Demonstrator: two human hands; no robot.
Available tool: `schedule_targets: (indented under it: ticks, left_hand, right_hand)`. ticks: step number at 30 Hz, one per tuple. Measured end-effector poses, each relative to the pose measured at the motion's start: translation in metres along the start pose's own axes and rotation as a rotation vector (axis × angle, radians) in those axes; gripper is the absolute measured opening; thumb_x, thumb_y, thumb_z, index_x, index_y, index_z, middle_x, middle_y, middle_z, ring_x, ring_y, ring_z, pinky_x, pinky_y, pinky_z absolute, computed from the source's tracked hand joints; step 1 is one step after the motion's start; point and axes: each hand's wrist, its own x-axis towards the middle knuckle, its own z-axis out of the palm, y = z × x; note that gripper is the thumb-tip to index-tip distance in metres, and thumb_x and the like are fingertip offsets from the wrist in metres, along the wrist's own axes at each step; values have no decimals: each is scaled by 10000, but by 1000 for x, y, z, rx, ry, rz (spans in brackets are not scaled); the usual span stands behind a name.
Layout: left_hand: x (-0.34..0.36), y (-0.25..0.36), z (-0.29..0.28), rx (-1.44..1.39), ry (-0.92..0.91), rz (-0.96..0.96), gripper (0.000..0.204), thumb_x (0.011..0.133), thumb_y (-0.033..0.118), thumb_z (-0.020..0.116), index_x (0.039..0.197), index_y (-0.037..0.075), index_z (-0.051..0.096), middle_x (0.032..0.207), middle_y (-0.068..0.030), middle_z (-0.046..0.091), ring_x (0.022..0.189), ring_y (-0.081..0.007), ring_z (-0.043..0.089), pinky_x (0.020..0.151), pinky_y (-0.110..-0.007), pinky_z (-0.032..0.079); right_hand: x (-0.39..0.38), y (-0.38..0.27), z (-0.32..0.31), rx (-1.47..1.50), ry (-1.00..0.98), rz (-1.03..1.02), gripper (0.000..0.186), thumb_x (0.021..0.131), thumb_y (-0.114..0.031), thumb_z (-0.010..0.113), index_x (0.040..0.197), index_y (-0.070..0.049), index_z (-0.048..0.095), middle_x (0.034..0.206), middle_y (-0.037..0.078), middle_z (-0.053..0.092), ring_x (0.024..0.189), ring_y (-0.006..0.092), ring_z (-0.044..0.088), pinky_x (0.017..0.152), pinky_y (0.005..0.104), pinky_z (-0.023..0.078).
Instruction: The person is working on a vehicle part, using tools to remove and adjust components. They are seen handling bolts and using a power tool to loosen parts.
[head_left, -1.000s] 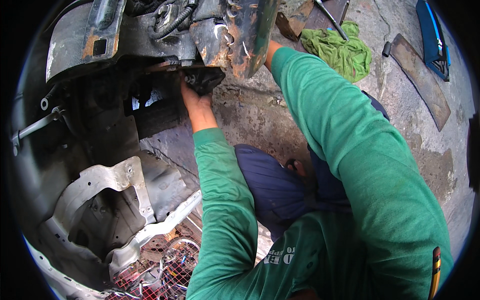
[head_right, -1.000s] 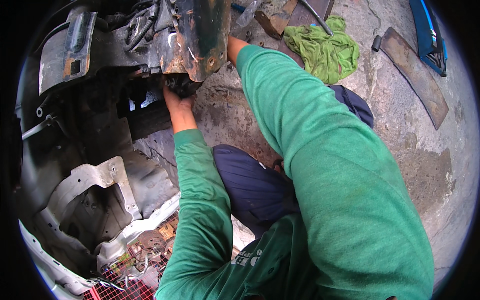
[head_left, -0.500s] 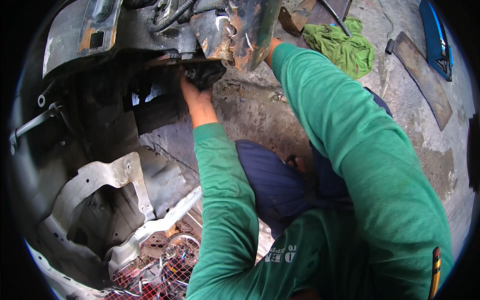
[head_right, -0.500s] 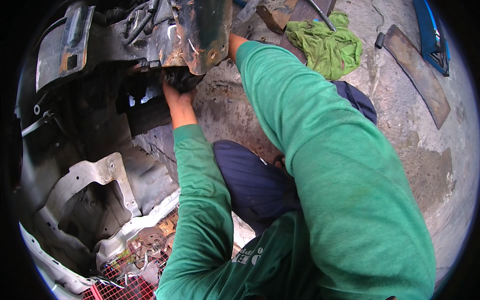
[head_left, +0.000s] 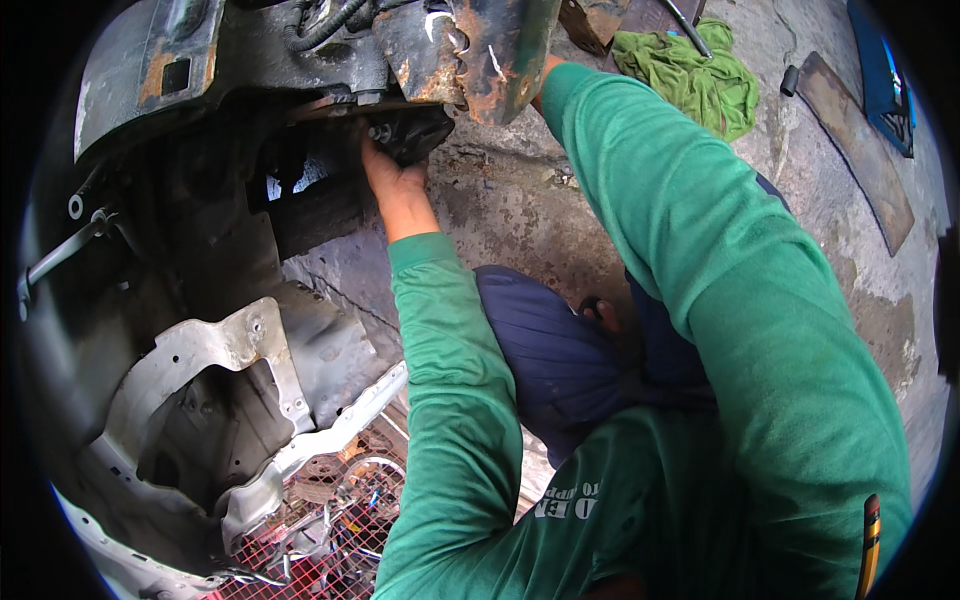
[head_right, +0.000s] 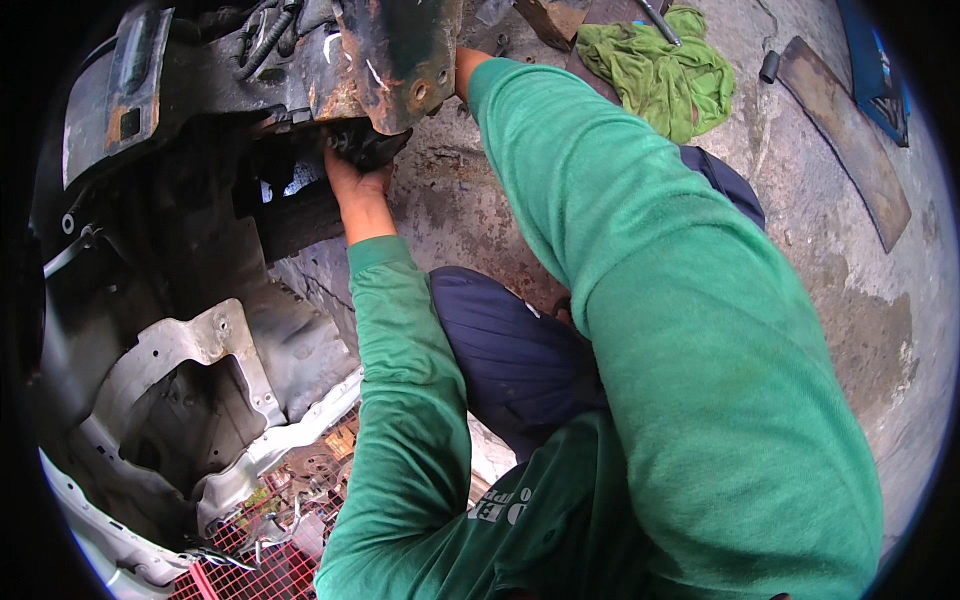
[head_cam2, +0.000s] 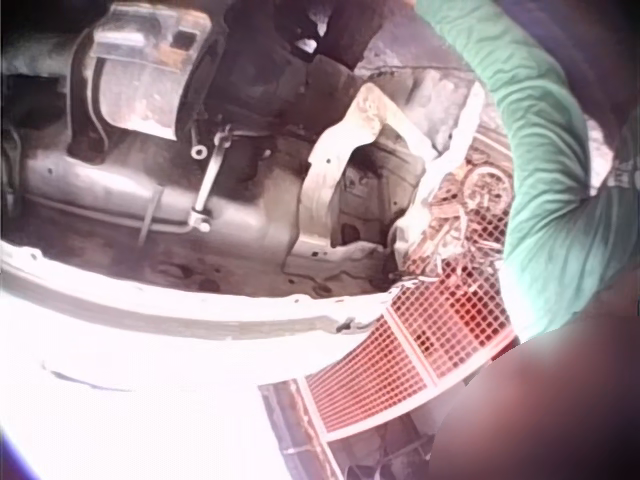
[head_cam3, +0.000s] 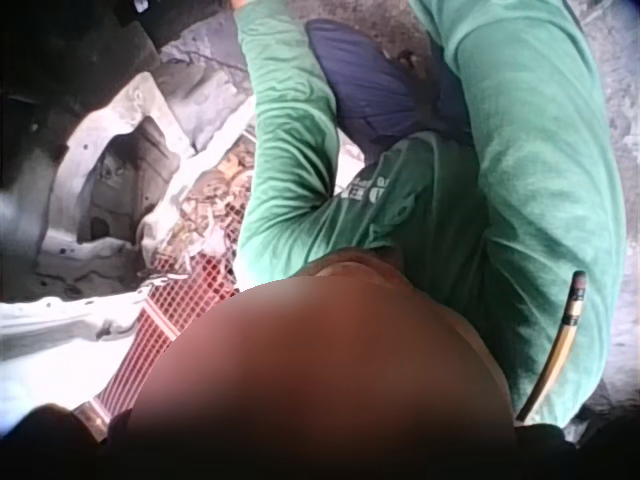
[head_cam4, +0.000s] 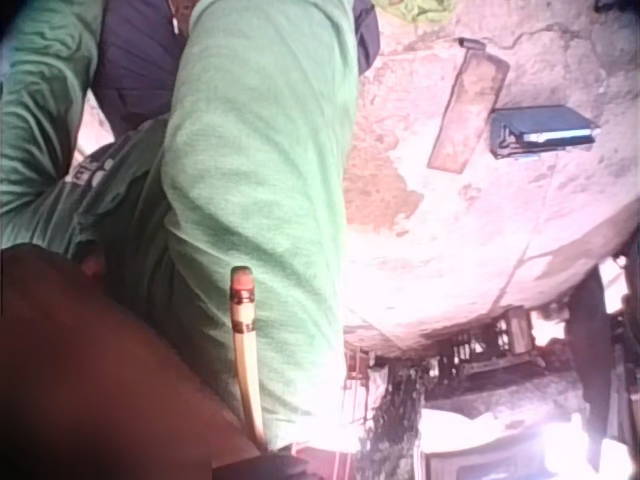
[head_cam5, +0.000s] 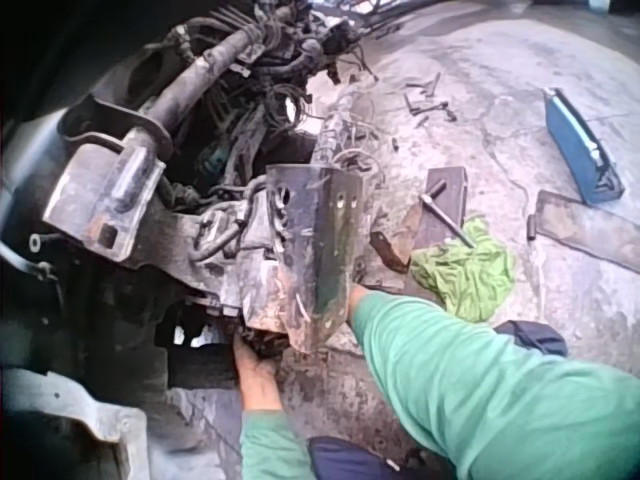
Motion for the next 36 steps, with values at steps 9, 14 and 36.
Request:
schedule_targets:
  ticks: [9,14,36]
  left_hand:
    - [4,2,-6,25,-15,-19,472,940,500,674,1268,160,653,1230,-64,702,1086,-300,693,900,-535,591]
    - [4,2,-7,55,-44,-29,467,941,516,663,1260,176,656,1211,-59,704,1070,-300,696,893,-537,589]
    - [6,4,-8,35,-89,-29,486,946,524,639,1262,156,674,1276,-75,695,1173,-328,659,1004,-561,532]
  right_hand:
    - [4,-3,2,0,-1,4,470,1005,-144,603,1465,-143,507,1451,69,562,1312,264,540,1089,375,432]
    - [6,-5,5,0,-2,8,467,1010,-142,594,1469,-144,504,1459,69,559,1319,264,538,1098,374,429]
    - [18,-10,5,-31,2,18,458,1034,-131,554,1487,-149,493,1497,70,546,1353,264,529,1138,368,414]
